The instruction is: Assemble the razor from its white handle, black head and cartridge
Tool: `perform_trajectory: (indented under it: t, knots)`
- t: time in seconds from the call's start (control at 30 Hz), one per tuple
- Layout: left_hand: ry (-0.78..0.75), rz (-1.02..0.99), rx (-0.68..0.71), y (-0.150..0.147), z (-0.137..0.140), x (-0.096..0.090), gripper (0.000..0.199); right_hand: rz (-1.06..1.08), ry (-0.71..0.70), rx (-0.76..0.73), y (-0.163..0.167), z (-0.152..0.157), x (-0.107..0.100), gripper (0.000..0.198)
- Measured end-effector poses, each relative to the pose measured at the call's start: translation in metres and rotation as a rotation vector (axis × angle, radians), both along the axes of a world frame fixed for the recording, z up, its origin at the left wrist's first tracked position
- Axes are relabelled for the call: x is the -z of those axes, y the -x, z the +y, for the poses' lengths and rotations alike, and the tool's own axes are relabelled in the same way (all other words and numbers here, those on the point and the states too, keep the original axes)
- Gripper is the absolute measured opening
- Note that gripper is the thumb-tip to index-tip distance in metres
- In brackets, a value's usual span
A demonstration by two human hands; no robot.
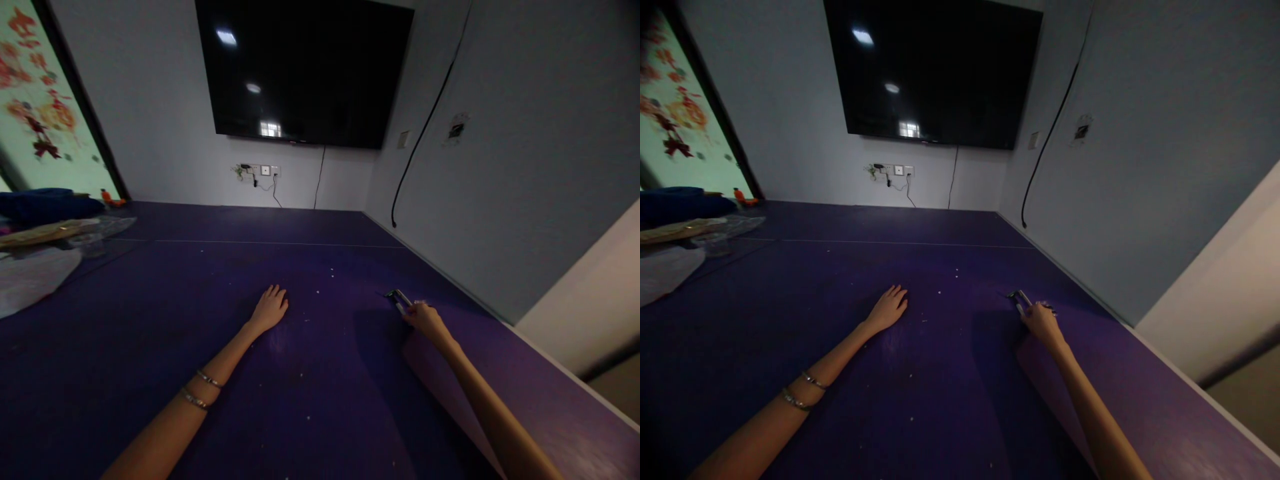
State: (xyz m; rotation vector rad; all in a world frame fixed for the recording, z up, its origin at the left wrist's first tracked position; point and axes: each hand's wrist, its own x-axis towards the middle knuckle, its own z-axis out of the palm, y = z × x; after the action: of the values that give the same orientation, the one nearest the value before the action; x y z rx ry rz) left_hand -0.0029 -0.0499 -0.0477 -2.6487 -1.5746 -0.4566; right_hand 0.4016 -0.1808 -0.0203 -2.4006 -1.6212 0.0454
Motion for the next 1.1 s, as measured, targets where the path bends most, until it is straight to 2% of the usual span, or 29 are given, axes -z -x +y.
perform_trajectory:
  t: [0.2,0.47,0.57,0.63,0.7,0.8,0.9,1.0,1.1]
  knots:
    - [-0.010,0.007,-0.004,0.000,0.001,0.000,0.049,-0.016,0.000,-0.029,0.001,0.000,0.003,0.021]
    - [-0.007,-0.032,0.002,0.001,0.003,0.002,0.047,0.000,-0.039,-0.026,0.011,0.000,-0.006,0.026]
    - [-0.082,-0.101,0.005,-0.002,-0.002,-0.007,0.038,0.038,-0.117,-0.030,0.025,0.004,-0.015,0.027]
    - [-0.178,-0.189,0.032,-0.010,-0.010,-0.020,0.031,0.059,-0.187,-0.069,0.040,0.008,-0.022,0.028]
    - [-0.212,-0.293,0.092,-0.025,-0.020,-0.034,0.027,0.066,-0.254,-0.121,0.060,0.013,-0.031,0.027]
    - [-0.147,-0.437,0.162,-0.054,-0.037,-0.052,0.026,0.040,-0.325,-0.196,0.096,0.016,-0.043,0.026]
    - [0.012,-0.579,0.165,-0.083,-0.048,-0.061,0.032,0.038,-0.377,-0.258,0.134,0.015,-0.054,0.025]
    - [0.216,-0.702,0.152,-0.102,-0.051,-0.064,0.050,0.016,-0.361,-0.319,0.165,0.009,-0.061,0.027]
    - [0.373,-0.817,0.108,-0.111,-0.050,-0.064,0.054,-0.019,-0.301,-0.345,0.184,0.005,-0.063,0.028]
